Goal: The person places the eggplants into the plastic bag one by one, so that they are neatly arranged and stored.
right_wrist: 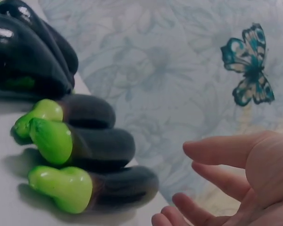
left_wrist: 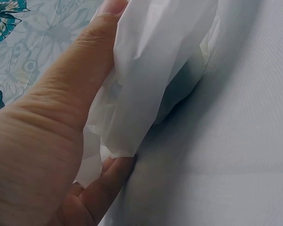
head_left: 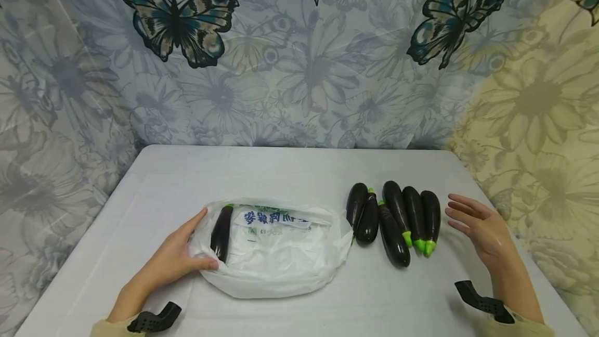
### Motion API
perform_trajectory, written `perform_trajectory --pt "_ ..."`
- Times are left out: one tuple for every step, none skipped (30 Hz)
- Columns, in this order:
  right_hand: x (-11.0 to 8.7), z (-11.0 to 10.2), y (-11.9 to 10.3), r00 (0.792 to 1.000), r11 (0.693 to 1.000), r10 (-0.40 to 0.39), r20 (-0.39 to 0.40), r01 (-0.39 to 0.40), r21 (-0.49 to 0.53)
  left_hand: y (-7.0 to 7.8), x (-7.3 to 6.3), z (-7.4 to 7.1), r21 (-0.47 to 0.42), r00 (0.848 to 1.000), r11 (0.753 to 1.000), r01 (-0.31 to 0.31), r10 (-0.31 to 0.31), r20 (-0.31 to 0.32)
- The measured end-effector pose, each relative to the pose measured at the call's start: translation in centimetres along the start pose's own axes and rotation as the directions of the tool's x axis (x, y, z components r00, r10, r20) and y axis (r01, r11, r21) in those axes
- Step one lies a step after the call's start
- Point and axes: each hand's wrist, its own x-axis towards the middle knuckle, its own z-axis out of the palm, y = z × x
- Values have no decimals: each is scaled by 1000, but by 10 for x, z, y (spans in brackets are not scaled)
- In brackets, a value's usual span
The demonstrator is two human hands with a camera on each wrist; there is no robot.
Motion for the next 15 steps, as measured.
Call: perform_trajectory --pt "0 -1 2 1000 1000 4 -6 -4 -6 -1 1 1 1 1000 1000 0 0 0" --pt "0 -2 3 1000 1000 8 -8 -8 -12 -1 1 1 4 1000 1000 -1 1 1" --pt "0 -3 4 1000 1000 11 -11 -11 -16 -2 1 2 6 1000 1000 -2 2 1" --pt "0 -3 5 1000 1000 12 -8 -13 -24 -2 1 1 7 1000 1000 -2 2 -1" --pt "0 -3 5 1000 999 16 -7 -16 -33 -3 1 1 9 1000 1000 -2 2 -1" --pt "0 -3 6 1000 999 19 -4 -19 -40 -3 1 1 9 1000 1000 -1 1 -2" --pt "-1 -4 6 1000 999 24 1 -24 -43 -3 1 1 10 1000 1000 -3 3 -4" --pt "-1 -4 7 1000 999 29 10 -28 -44 -3 1 0 10 1000 1000 -4 4 -5" --pt "-1 -4 7 999 998 37 17 -36 -42 -3 1 0 9 1000 1000 -4 4 -6" --pt "-1 -4 8 999 998 45 24 -44 -39 -3 1 0 8 1000 1000 -6 6 -9" --pt "-1 -4 8 998 998 54 26 -53 -36 -3 1 0 5 1000 1000 -6 6 -10" --pt "-1 -5 9 998 998 61 30 -60 -29 -3 1 0 1 1000 1000 -7 7 -11" --pt "-1 -5 9 997 998 67 30 -66 -21 -3 1 0 -1 1000 1000 -8 8 -11" --pt "-1 -6 10 997 997 72 28 -71 -16 -3 1 0 -5 1000 1000 -8 8 -9" --pt "0 -7 11 997 997 77 27 -76 -9 -3 1 0 -7 1000 1000 -8 8 -7"
